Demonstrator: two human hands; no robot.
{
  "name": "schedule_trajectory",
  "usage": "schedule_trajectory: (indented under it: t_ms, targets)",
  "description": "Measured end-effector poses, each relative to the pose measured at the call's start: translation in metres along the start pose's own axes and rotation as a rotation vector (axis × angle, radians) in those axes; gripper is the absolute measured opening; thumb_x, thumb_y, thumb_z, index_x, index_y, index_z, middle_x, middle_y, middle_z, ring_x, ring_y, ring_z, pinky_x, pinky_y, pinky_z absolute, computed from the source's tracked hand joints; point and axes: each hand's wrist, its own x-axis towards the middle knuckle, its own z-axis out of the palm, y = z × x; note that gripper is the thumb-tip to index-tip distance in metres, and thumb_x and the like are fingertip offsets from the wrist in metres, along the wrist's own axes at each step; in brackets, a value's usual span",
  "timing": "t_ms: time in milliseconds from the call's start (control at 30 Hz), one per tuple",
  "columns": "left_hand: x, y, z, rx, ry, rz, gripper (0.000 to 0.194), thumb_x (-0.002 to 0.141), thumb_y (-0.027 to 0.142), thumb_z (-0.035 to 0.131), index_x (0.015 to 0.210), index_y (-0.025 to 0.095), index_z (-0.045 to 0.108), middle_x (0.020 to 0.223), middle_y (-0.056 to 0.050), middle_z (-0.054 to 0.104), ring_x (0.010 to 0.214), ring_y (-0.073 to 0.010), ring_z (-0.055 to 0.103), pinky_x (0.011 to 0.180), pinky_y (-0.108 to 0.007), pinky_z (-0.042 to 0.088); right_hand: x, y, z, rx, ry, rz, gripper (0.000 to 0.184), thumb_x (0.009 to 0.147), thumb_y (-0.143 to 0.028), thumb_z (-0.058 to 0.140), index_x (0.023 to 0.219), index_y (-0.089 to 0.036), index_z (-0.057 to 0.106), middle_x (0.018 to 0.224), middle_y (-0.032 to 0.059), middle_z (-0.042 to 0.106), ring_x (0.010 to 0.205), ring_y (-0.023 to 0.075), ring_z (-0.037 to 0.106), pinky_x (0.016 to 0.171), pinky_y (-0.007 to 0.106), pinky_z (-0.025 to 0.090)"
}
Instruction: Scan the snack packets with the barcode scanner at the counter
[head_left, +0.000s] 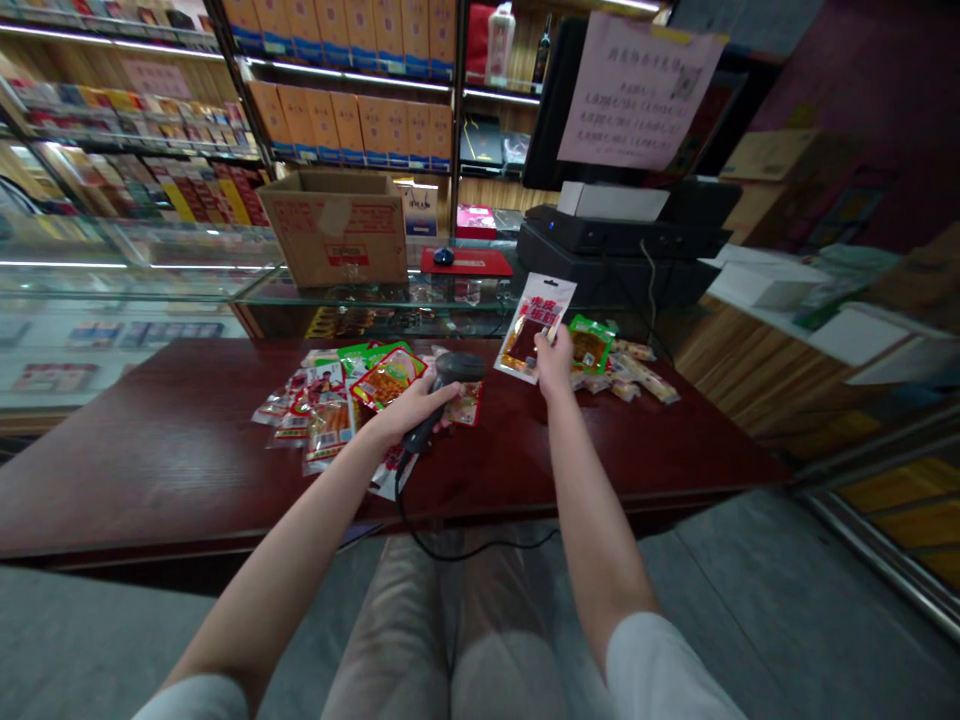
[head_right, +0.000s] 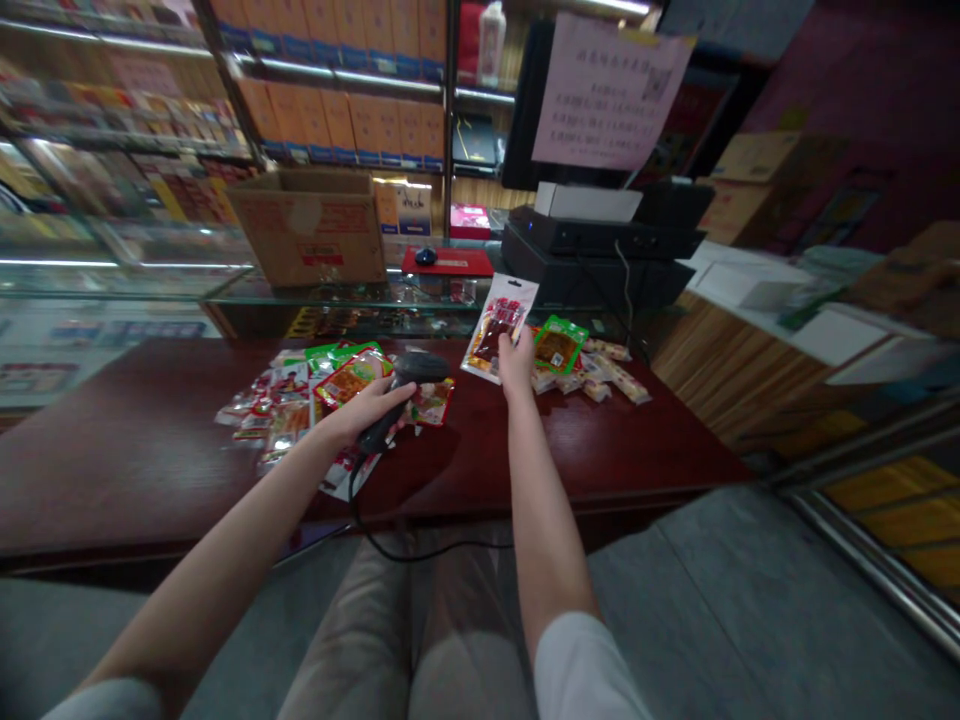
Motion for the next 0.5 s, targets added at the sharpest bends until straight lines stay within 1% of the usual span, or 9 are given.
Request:
schedule_trajectory:
  t_ms: [33,67,100,133,200,267,367,433,500]
  targets:
    - [-0.003,-0.001,-0.007,-0.016,0.021,0.003,0.043,0.079,0.055,0.074,0.088,0.017,0.057,0.054,0.001,0.059,0.042,-0.0101,0.051,0.04,-0.02,0.039,0.012,-0.005,-0.015,-0.16,0.033,-0.039,0.029,0.081,-0.02,0.049,0.108,-0.017,0.054,0.108,0.0113,0.066,0.104,0.0231,0.063,0.099,0.04,0.048]
    - [-0.004,-0.002,-0.014,-0.044,0.042,0.008,0.043,0.079,0.056,0.072,0.087,0.016,0.057,0.053,0.001,0.058,0.041,-0.0097,0.051,0.04,-0.02,0.039,0.026,-0.01,-0.031,-0.295,0.077,-0.058,0.035,0.081,-0.018,0.049,0.115,-0.014,0.052,0.11,0.0135,0.065,0.105,0.0242,0.063,0.099,0.04,0.047]
    - [-0.004,-0.004,-0.02,-0.079,0.064,0.015,0.043,0.08,0.056,0.071,0.087,0.016,0.057,0.053,0.001,0.058,0.041,-0.0094,0.051,0.04,-0.019,0.039,0.04,-0.014,-0.046,-0.404,0.108,-0.062,0.045,0.081,-0.015,0.05,0.125,-0.012,0.047,0.112,0.015,0.065,0.106,0.0249,0.063,0.099,0.039,0.047]
    - [-0.003,-0.005,-0.027,-0.118,0.086,0.02,0.042,0.081,0.056,0.069,0.086,0.016,0.057,0.052,0.001,0.058,0.041,-0.0093,0.05,0.04,-0.019,0.039,0.053,-0.018,-0.059,-0.504,0.11,-0.056,0.053,0.081,-0.013,0.052,0.133,-0.011,0.042,0.113,0.0162,0.065,0.107,0.0258,0.063,0.098,0.039,0.046]
    - [0.0,-0.008,-0.036,-0.194,0.129,0.032,0.04,0.083,0.054,0.068,0.087,0.016,0.056,0.053,0.001,0.058,0.041,-0.0094,0.051,0.04,-0.018,0.04,0.073,-0.021,-0.079,-0.667,0.101,-0.009,0.057,0.081,-0.01,0.054,0.136,-0.009,0.04,0.115,0.0184,0.065,0.107,0.0272,0.064,0.096,0.038,0.046]
    - [0.005,-0.01,-0.042,-0.238,0.151,0.027,0.038,0.085,0.052,0.067,0.088,0.016,0.056,0.054,0.0,0.06,0.042,-0.0098,0.052,0.04,-0.018,0.04,0.084,-0.018,-0.088,-0.799,0.052,0.06,0.054,0.081,-0.009,0.057,0.133,-0.008,0.044,0.116,0.02,0.065,0.107,0.0282,0.063,0.095,0.037,0.046]
    - [0.009,-0.014,-0.044,-0.255,0.153,-0.015,0.038,0.086,0.052,0.065,0.087,0.016,0.055,0.052,-0.001,0.059,0.039,-0.0103,0.051,0.039,-0.018,0.038,0.085,-0.009,-0.091,-0.97,-0.066,0.128,0.047,0.082,-0.015,0.061,0.127,-0.008,0.051,0.12,0.022,0.063,0.111,0.0298,0.061,0.098,0.04,0.044]
    - [0.01,-0.016,-0.044,-0.255,0.149,-0.028,0.04,0.085,0.053,0.067,0.087,0.015,0.056,0.052,-0.002,0.06,0.039,-0.0103,0.051,0.039,-0.018,0.038,0.08,-0.005,-0.091,-1.059,-0.106,0.145,0.048,0.082,-0.023,0.063,0.127,-0.01,0.053,0.128,0.0236,0.058,0.117,0.0327,0.057,0.101,0.045,0.042]
    - [0.01,-0.019,-0.044,-0.256,0.134,-0.013,0.041,0.083,0.054,0.069,0.087,0.014,0.056,0.053,-0.003,0.061,0.04,-0.0102,0.052,0.04,-0.018,0.039,0.071,-0.006,-0.091,-1.108,-0.088,0.126,0.047,0.084,-0.027,0.062,0.127,-0.011,0.055,0.135,0.0243,0.053,0.124,0.0368,0.051,0.104,0.052,0.037]
